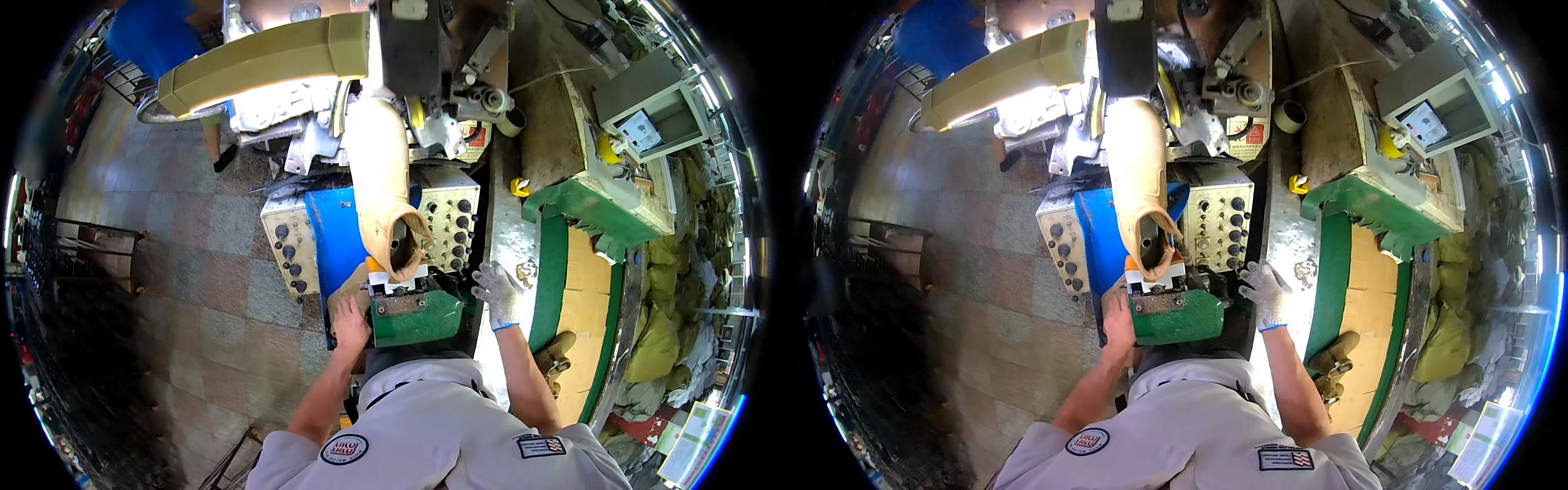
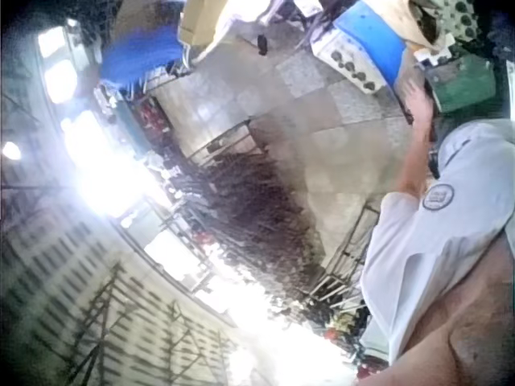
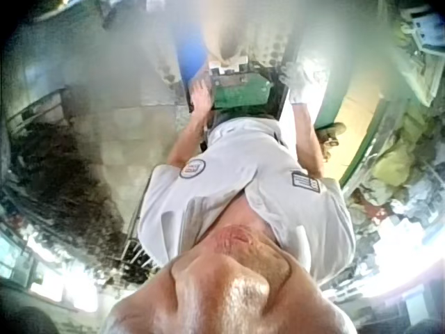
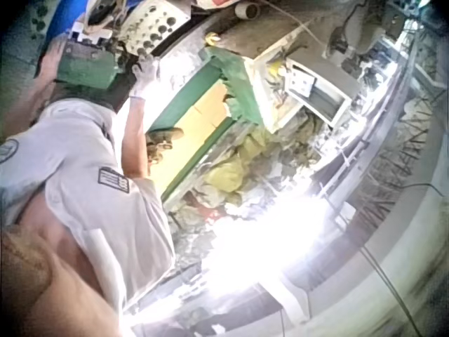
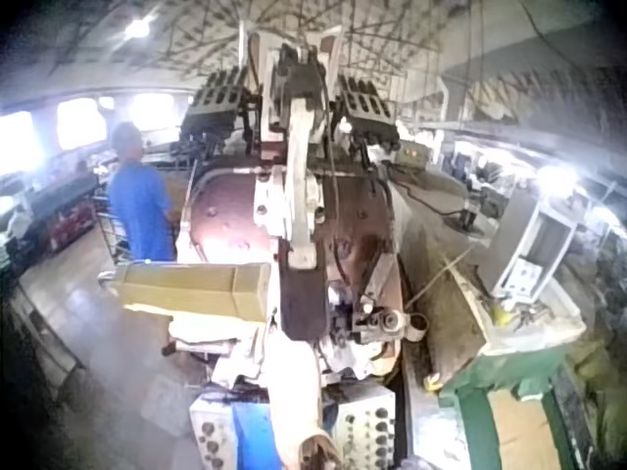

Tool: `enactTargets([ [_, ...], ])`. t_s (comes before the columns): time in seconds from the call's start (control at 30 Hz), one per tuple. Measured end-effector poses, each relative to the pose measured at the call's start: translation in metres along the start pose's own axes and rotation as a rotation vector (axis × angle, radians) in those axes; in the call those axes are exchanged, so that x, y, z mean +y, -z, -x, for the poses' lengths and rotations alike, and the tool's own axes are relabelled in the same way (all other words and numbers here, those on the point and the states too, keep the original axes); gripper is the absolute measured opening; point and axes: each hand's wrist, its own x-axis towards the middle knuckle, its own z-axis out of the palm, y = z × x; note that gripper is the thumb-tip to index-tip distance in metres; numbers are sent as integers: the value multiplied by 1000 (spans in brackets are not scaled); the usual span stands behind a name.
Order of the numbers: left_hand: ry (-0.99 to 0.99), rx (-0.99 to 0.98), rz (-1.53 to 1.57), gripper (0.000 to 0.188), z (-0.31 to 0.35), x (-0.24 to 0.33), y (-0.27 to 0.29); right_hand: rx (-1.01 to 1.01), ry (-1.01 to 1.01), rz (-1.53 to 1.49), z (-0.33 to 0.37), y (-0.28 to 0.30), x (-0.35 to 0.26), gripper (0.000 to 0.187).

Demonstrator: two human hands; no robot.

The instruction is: The person picks up boots and sneakers from a conveyor belt, places them individually onto a lasting machine to press the upper onto the last by hand, and then returns each shoe to the belt.

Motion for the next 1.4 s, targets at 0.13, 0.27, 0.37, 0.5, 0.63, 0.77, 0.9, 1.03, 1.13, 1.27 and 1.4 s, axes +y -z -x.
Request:
enactTargets([
  [0.13,-119,-67,179,58,-1,0,52,-45,-18,41,19,-28,-19,53],
  [0.27,-125,18,362,42,-24,-6,92,-173,-24,-9,6,-59,-35,58],
  [0.37,90,61,384,34,-5,0,144,-269,-13,-27,13,-58,-44,57],
  [0.5,295,127,609,38,40,24,262,-362,-79,-214,37,-39,-56,58],
  [0.63,147,302,690,34,68,46,350,-486,-26,-72,76,-65,-67,78],
  [0.77,3,212,1455,45,48,103,347,-811,16,-234,110,-107,-84,89],
  [0.9,-26,-14,1505,47,4,167,247,-808,-387,-859,116,-105,-88,78],
  [1.03,238,297,591,17,-33,260,248,-598,-236,-773,70,-28,-113,65],
  [1.13,53,680,528,26,-51,223,264,-379,-30,-519,44,63,-108,58],
  [1.27,173,590,714,57,-100,184,254,-20,144,-94,-3,188,-88,61],
  [1.4,192,391,382,63,-120,213,227,299,-23,489,-30,318,-106,75],
])
